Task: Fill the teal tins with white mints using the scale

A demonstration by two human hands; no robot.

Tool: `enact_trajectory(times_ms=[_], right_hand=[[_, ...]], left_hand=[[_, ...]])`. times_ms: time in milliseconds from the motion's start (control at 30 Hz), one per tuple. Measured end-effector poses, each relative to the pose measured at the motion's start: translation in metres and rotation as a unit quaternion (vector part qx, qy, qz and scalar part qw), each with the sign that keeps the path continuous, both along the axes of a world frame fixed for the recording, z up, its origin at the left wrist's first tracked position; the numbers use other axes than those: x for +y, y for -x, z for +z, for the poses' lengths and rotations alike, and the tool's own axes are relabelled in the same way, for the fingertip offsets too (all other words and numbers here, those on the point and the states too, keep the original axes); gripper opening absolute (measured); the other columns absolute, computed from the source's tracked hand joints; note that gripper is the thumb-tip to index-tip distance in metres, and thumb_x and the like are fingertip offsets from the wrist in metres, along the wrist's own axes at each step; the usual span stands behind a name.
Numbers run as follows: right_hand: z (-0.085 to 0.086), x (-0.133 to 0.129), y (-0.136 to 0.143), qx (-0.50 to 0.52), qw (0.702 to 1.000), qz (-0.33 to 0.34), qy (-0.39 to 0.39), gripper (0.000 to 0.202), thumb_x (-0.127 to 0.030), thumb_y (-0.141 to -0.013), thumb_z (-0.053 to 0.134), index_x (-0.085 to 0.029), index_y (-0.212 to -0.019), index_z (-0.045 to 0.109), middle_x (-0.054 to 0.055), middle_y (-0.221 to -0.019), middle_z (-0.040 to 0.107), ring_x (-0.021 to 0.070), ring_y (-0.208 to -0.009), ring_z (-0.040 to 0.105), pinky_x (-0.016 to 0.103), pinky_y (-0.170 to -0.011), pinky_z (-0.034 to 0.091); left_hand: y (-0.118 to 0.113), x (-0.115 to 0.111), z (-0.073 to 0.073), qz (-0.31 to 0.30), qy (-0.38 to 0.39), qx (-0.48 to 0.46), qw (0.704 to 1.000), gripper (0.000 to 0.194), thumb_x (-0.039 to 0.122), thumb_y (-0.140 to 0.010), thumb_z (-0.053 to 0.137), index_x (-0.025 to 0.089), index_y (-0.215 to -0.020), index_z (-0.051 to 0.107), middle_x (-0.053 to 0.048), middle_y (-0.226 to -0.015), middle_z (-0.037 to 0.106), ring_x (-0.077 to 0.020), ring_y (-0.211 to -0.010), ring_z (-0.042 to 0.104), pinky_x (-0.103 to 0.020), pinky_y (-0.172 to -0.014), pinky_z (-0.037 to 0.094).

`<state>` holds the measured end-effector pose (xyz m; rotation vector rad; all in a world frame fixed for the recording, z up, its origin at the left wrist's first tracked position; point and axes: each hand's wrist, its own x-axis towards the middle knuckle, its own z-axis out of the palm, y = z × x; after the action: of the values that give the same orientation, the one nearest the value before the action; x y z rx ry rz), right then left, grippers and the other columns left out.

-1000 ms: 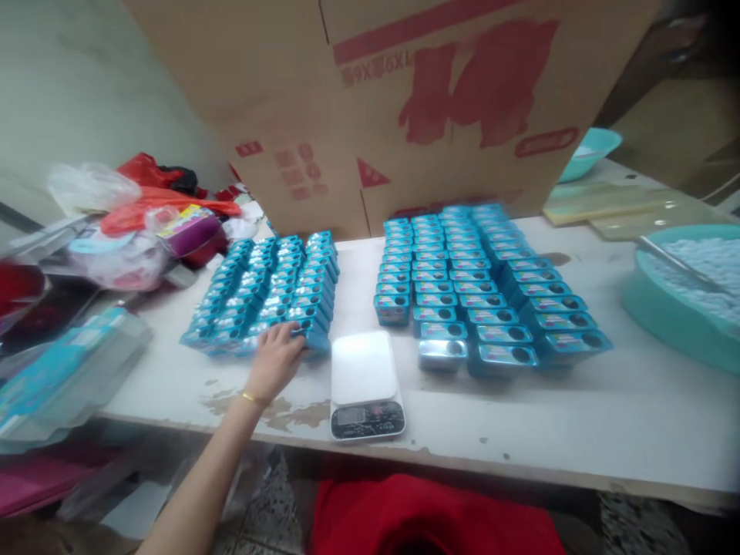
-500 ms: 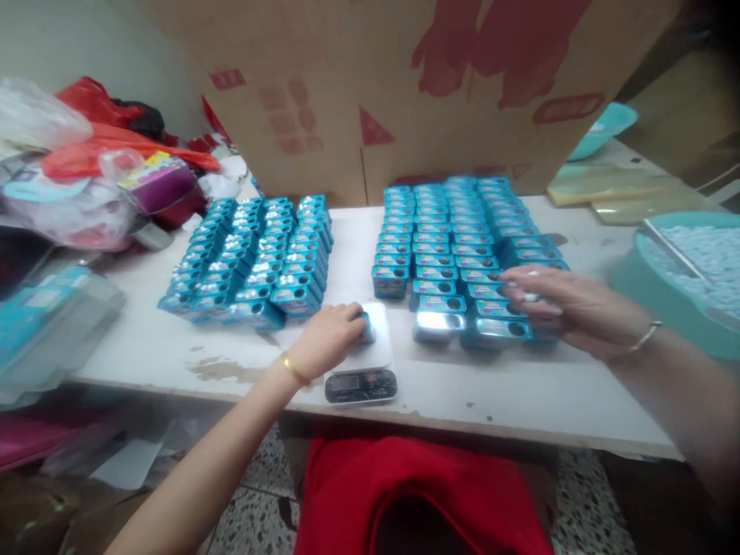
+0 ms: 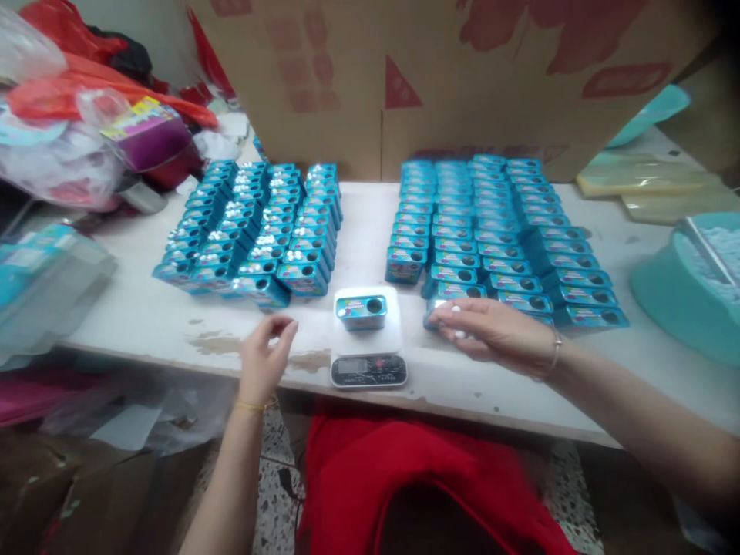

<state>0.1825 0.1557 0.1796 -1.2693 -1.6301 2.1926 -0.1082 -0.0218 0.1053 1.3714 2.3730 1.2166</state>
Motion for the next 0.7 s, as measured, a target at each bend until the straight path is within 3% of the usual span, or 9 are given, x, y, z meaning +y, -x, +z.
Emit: enact_trajectory(times_ms=[100, 200, 433, 700], right_hand=[[-0.003, 0.0, 0.012, 0.001, 0.999, -0.002, 0.046, 0.028, -0.04, -0.072, 0.071, -0.016, -0.085, 0.068, 0.002, -0.07, 0.056, 0.0041, -0.049, 0.04, 0.015, -0.037, 0.028], [-0.004, 0.002, 0.022, 0.007, 0.998, -0.006, 0.06, 0.023, -0.035, -0.072, 0.071, -0.016, -0.084, 0.067, 0.001, -0.069, 0.054, 0.0039, -0.048, 0.039, 0.014, -0.037, 0.025], [0.002, 0.006, 0.04, 0.014, 0.999, 0.006, 0.045, 0.018, -0.031, -0.076, 0.068, -0.015, -0.085, 0.067, 0.001, -0.067, 0.053, 0.0034, -0.048, 0.04, 0.014, -0.037, 0.024], [0.011, 0.002, 0.073, 0.014, 0.999, 0.046, -0.013, 0.013, -0.026, -0.08, 0.062, -0.013, -0.078, 0.061, -0.004, -0.056, 0.049, 0.0021, -0.036, 0.034, 0.015, -0.032, 0.015]], left_hand=[[-0.003, -0.017, -0.03, 0.005, 0.036, -0.068, 0.997, 0.022, 0.039, -0.083, 0.055, 0.017, -0.085, 0.058, -0.001, -0.08, 0.062, -0.0138, -0.076, 0.058, -0.026, -0.074, 0.046], [-0.008, -0.024, -0.045, -0.001, 0.057, -0.085, 0.995, 0.023, 0.04, -0.083, 0.053, 0.018, -0.084, 0.058, -0.001, -0.079, 0.061, -0.0142, -0.076, 0.057, -0.026, -0.075, 0.045], [-0.007, -0.021, -0.051, -0.003, 0.05, -0.095, 0.994, 0.022, 0.039, -0.083, 0.054, 0.018, -0.083, 0.058, -0.001, -0.079, 0.062, -0.0137, -0.076, 0.057, -0.025, -0.076, 0.044], [-0.006, -0.016, -0.052, -0.017, 0.039, -0.088, 0.995, 0.023, 0.041, -0.083, 0.053, 0.018, -0.084, 0.058, -0.002, -0.08, 0.062, -0.0148, -0.077, 0.058, -0.026, -0.075, 0.045]])
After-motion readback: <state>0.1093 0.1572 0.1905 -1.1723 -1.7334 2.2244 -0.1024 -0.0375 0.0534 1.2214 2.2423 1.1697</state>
